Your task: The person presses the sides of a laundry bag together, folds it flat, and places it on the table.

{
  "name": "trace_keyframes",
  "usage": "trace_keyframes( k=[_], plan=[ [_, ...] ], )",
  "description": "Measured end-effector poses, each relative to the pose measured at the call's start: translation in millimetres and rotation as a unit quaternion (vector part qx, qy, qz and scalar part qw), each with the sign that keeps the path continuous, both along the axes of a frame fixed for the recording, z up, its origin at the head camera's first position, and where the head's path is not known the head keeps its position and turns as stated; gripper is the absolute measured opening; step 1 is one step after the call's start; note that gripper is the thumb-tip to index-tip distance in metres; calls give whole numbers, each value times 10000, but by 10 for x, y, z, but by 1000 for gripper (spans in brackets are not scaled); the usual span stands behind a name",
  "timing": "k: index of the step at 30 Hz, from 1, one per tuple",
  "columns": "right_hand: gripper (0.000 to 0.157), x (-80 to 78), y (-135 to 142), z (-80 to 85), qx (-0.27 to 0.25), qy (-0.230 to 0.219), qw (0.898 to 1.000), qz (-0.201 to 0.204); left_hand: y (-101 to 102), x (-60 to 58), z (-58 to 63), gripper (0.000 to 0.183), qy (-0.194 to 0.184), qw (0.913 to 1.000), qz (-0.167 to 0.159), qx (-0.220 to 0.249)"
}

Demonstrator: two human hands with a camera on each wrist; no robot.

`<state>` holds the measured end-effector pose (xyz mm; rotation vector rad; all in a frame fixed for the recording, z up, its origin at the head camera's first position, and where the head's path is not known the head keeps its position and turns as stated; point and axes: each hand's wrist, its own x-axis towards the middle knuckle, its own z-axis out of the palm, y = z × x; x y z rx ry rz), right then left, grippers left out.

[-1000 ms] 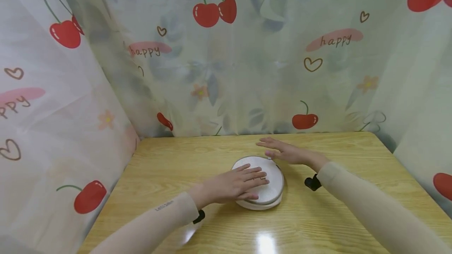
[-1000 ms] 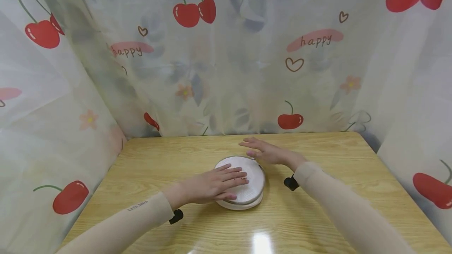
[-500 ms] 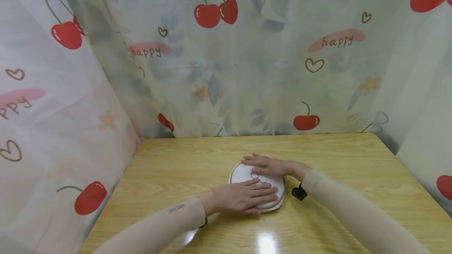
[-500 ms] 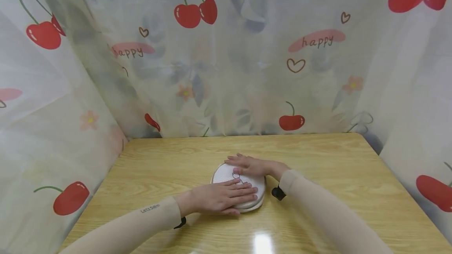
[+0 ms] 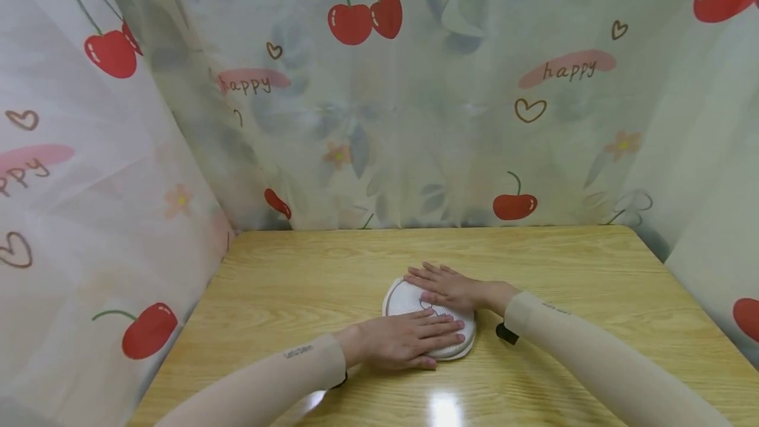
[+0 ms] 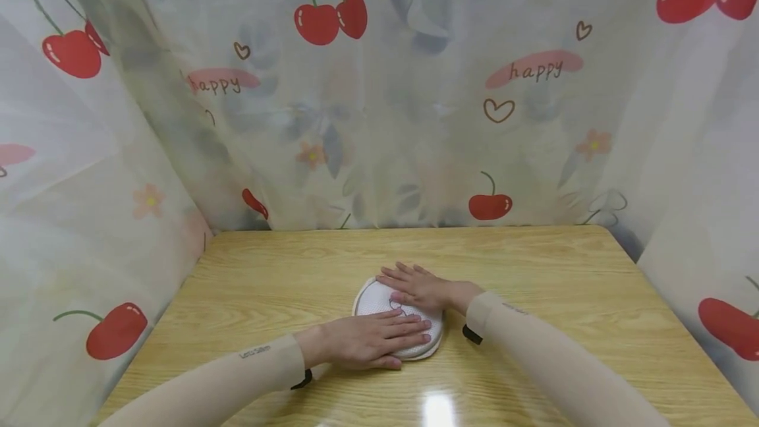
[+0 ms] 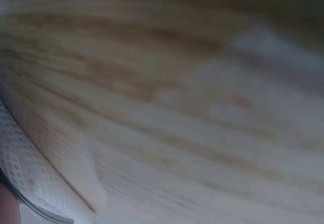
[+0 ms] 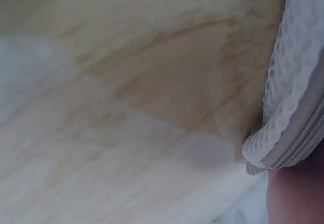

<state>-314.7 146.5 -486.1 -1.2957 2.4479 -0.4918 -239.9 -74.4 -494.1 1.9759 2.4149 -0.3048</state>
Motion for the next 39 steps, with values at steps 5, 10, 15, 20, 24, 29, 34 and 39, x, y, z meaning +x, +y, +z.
trace_keyframes(
  k=[5,10,15,20,24,29,34,39],
  plan=[
    [56,24,26,-9,32,137,9999,-26,35,-12,-13,63,-83,9999,29,-56],
    [57,29,38,-21,105,208,9997,-122,66,-26,-25,62,-77,9999,57,-97],
    [57,35,64,-79,-82,234,9997,-82,89,-21,-43,62,-223,9997,41,-106],
    [59,33,89,-131,-140,196,9996,-129,102,-11,-50,62,-95,9999,1,-107],
    [60,-15,82,-151,-78,221,9995,-194,101,-21,-36,62,-22,9999,63,-142],
    [58,25,65,-108,-104,160,9997,-123,92,1,-43,63,-82,9997,61,-212],
    [57,46,31,-67,-82,164,9998,-125,51,27,-34,63,76,9997,101,-190],
    [57,18,3,10,154,124,9994,-274,1,41,-9,63,280,9994,164,-79]
  ],
)
